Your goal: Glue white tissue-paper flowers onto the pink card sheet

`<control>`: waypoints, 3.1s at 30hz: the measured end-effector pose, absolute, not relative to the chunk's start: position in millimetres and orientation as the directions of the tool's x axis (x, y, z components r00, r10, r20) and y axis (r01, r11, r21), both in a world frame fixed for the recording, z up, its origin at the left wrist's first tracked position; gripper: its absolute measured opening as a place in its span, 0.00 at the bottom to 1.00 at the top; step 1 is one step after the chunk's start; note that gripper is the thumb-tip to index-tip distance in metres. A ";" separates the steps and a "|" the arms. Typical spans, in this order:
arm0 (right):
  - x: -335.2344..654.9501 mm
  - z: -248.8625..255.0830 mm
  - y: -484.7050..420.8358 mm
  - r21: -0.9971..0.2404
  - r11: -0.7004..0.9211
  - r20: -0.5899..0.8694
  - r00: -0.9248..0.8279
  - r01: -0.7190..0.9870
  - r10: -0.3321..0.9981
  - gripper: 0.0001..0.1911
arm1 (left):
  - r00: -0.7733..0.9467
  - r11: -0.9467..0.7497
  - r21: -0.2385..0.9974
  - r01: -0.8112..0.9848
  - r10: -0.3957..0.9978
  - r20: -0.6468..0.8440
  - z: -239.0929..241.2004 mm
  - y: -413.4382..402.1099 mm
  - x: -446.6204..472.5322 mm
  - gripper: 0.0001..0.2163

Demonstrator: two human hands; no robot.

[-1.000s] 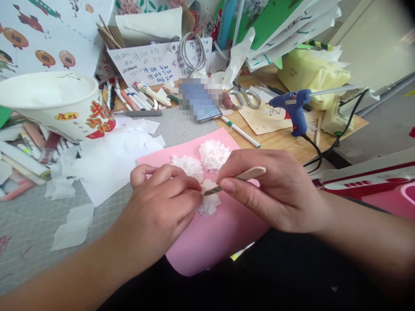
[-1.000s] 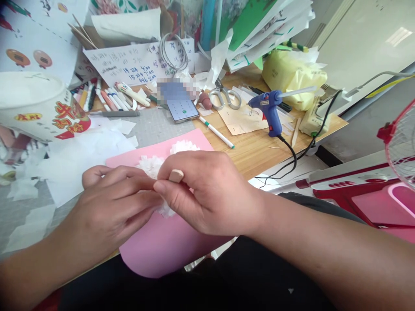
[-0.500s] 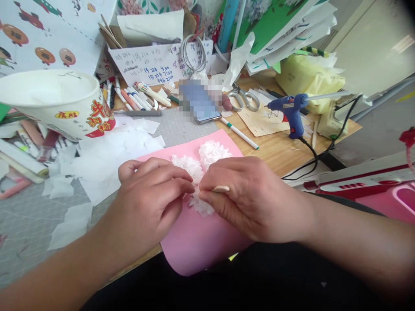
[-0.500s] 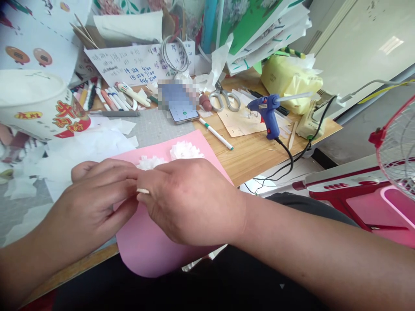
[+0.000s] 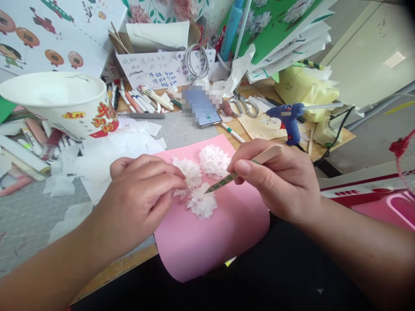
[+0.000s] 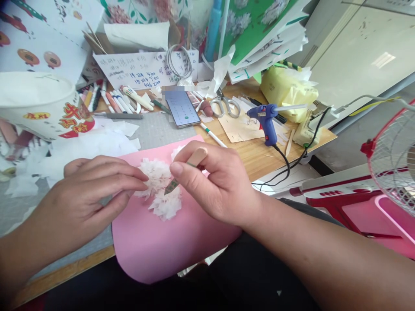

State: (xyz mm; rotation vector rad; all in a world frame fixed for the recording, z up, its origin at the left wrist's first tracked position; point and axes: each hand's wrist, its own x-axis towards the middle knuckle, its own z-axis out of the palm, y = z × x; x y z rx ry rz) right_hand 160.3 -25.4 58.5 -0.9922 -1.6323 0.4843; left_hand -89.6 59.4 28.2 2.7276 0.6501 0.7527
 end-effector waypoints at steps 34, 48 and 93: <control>167.9 67.2 -27.2 -0.813 0.519 0.525 -0.054 0.265 0.849 0.20 | 0.808 -0.880 0.355 0.315 0.445 0.385 34.0 57.7 -88.2 0.13; 162.6 68.8 -28.9 -0.697 0.517 0.439 -0.275 0.496 0.856 0.16 | 0.853 -0.886 0.349 0.305 0.417 0.312 27.9 50.5 -81.6 0.12; 162.0 62.0 -27.0 -0.609 0.547 0.471 -0.294 0.574 0.832 0.10 | 0.903 -0.906 0.374 0.200 0.319 0.289 32.5 44.2 -82.5 0.16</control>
